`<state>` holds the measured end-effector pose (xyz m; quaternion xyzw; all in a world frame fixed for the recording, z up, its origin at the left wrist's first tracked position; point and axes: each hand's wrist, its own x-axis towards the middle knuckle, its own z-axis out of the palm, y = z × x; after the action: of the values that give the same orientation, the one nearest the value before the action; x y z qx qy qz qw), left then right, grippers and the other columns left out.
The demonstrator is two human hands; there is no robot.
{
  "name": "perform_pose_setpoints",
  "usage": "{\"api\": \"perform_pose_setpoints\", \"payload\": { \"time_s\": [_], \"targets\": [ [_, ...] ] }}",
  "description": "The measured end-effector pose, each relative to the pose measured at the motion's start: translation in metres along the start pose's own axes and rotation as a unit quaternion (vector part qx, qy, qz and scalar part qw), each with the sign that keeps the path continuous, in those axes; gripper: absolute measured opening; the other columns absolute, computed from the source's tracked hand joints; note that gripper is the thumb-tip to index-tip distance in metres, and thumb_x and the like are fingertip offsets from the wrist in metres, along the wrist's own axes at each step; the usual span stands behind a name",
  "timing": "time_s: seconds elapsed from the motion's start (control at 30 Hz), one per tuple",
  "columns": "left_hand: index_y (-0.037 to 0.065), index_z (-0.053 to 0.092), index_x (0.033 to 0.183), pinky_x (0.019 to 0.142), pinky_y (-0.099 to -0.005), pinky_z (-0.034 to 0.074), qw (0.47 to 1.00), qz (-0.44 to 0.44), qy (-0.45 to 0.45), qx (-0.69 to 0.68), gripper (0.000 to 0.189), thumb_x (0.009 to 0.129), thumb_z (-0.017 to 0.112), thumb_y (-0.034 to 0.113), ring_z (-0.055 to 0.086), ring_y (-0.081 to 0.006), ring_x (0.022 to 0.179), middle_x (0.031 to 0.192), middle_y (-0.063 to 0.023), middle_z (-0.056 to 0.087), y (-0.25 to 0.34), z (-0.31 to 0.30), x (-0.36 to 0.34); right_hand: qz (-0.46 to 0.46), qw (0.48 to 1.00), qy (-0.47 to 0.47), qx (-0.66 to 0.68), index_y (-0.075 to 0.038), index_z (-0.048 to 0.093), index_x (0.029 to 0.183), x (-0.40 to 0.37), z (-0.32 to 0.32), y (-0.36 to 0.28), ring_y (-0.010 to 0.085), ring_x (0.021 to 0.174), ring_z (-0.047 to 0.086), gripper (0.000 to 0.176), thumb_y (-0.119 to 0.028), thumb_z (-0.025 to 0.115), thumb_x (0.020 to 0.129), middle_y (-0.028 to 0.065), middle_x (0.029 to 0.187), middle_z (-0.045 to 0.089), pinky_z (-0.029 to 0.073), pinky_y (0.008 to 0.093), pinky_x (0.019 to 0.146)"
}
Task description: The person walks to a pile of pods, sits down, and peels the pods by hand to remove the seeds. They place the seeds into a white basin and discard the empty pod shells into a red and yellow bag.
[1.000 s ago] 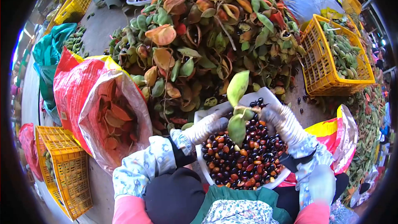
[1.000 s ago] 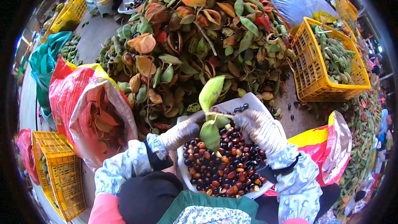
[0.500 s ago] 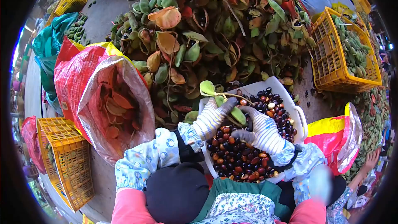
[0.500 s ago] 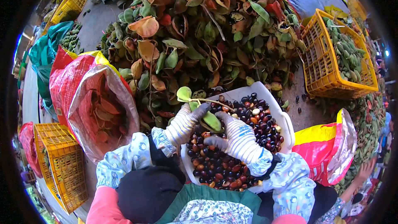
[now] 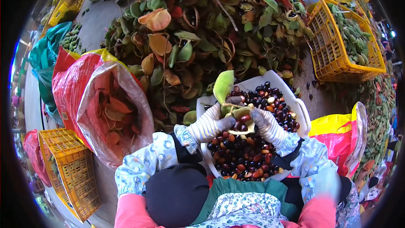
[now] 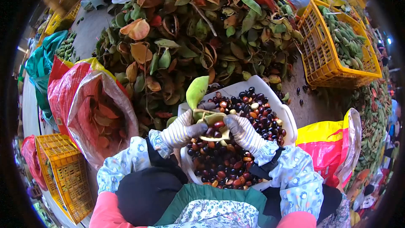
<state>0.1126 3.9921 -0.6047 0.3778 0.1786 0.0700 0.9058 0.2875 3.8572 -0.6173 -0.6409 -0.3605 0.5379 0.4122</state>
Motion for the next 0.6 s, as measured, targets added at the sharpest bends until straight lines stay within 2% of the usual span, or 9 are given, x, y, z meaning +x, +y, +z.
{"api": "perform_pose_setpoints", "payload": {
  "time_s": [0.07, 0.13, 0.2, 0.23, 0.27, 0.33, 0.37, 0.47, 0.6],
  "targets": [
    [0.004, 0.034, 0.133, 0.100, -0.0301, 0.034, 0.994, 0.025, -0.053, 0.093, 0.055, 0.082, 0.056, 0.004, 0.043, -0.0169, 0.119, 0.127, -0.0077, 0.048, -0.004, -0.004, 0.003, 0.074, 0.990, -0.041, 0.110, -0.003, 0.061, 0.102, -0.005, -0.003, 0.018, 0.0066, 0.078, 0.053, 0.040, -0.037, 0.042, 0.095, -0.0009, 0.087, 0.062, 0.043, 0.0242, 0.073],
    [0.005, 0.037, 0.130, 0.098, -0.0292, 0.036, 0.990, 0.046, -0.006, 0.131, 0.050, 0.084, 0.053, 0.003, 0.046, -0.0161, 0.115, 0.123, -0.0067, 0.049, -0.019, -0.002, 0.003, 0.061, 0.996, -0.044, 0.045, -0.002, 0.060, 0.102, -0.005, -0.004, 0.008, 0.0076, 0.079, 0.053, 0.035, -0.032, 0.044, 0.095, 0.0004, 0.087, 0.061, 0.044, 0.0248, 0.073],
    [0.005, 0.038, 0.129, 0.096, -0.0291, 0.037, 0.989, 0.041, 0.047, 0.132, 0.047, 0.084, 0.051, 0.002, 0.047, -0.0154, 0.111, 0.121, -0.0066, 0.050, -0.028, -0.003, 0.006, -0.021, 0.998, -0.005, 0.061, 0.000, 0.060, 0.102, -0.003, 0.001, 0.018, 0.0090, 0.079, 0.054, 0.027, -0.024, 0.049, 0.093, 0.0030, 0.087, 0.061, 0.045, 0.0254, 0.071],
    [0.005, 0.039, 0.128, 0.094, -0.0290, 0.039, 0.985, 0.040, 0.102, 0.131, 0.044, 0.085, 0.049, 0.002, 0.048, -0.0146, 0.108, 0.118, -0.0064, 0.050, -0.033, -0.004, 0.008, -0.092, 0.988, 0.029, -0.118, 0.000, 0.059, 0.105, -0.002, 0.005, -0.001, 0.0085, 0.066, 0.057, 0.038, -0.034, 0.058, 0.087, 0.0029, 0.075, 0.061, 0.046, 0.0230, 0.057],
    [0.005, 0.040, 0.125, 0.091, -0.0284, 0.040, 0.982, 0.044, 0.148, 0.104, 0.040, 0.086, 0.048, 0.004, 0.048, -0.0133, 0.104, 0.114, -0.0059, 0.051, -0.043, -0.009, 0.014, 0.059, 0.996, -0.006, -0.067, 0.000, 0.059, 0.102, -0.006, 0.007, -0.023, 0.0138, 0.073, 0.058, 0.044, -0.037, 0.064, 0.081, 0.0088, 0.081, 0.062, 0.047, 0.0280, 0.061],
    [0.006, 0.038, 0.128, 0.092, -0.0275, 0.039, 0.976, 0.020, 0.199, 0.082, 0.043, 0.086, 0.050, 0.005, 0.047, -0.0130, 0.105, 0.117, -0.0059, 0.049, -0.038, 0.002, 0.013, 0.097, 0.984, 0.023, -0.150, 0.001, 0.059, 0.102, -0.007, 0.016, -0.035, 0.0170, 0.077, 0.058, 0.051, -0.041, 0.069, 0.075, 0.0128, 0.083, 0.062, 0.047, 0.0308, 0.066],
    [0.006, 0.038, 0.128, 0.092, -0.0275, 0.039, 0.977, 0.020, 0.196, 0.084, 0.043, 0.086, 0.050, 0.005, 0.047, -0.0130, 0.105, 0.117, -0.0059, 0.049, -0.035, 0.007, 0.012, -0.006, 0.985, 0.091, -0.149, 0.001, 0.059, 0.099, -0.007, 0.023, -0.015, 0.0194, 0.075, 0.058, 0.055, -0.045, 0.072, 0.070, 0.0136, 0.083, 0.062, 0.047, 0.0319, 0.069],
    [0.005, 0.031, 0.133, 0.095, -0.0273, 0.037, 0.981, 0.086, 0.088, 0.147, 0.053, 0.085, 0.053, 0.007, 0.045, -0.0133, 0.109, 0.122, -0.0064, 0.045, -0.036, 0.016, 0.009, 0.018, 0.992, 0.116, 0.045, 0.002, 0.057, 0.099, 0.000, 0.031, 0.027, 0.0186, 0.078, 0.059, 0.041, -0.029, 0.070, 0.076, 0.0138, 0.088, 0.062, 0.048, 0.0308, 0.070],
    [0.004, 0.030, 0.134, 0.098, -0.0277, 0.034, 0.971, 0.118, 0.120, 0.167, 0.056, 0.083, 0.051, -0.003, 0.045, -0.0148, 0.113, 0.124, -0.0074, 0.046, -0.054, 0.018, 0.004, -0.011, 0.992, 0.128, 0.002, 0.001, 0.056, 0.100, 0.004, 0.032, 0.030, 0.0171, 0.078, 0.059, 0.034, -0.018, 0.070, 0.076, 0.0129, 0.088, 0.063, 0.048, 0.0303, 0.070]
  ]
}}
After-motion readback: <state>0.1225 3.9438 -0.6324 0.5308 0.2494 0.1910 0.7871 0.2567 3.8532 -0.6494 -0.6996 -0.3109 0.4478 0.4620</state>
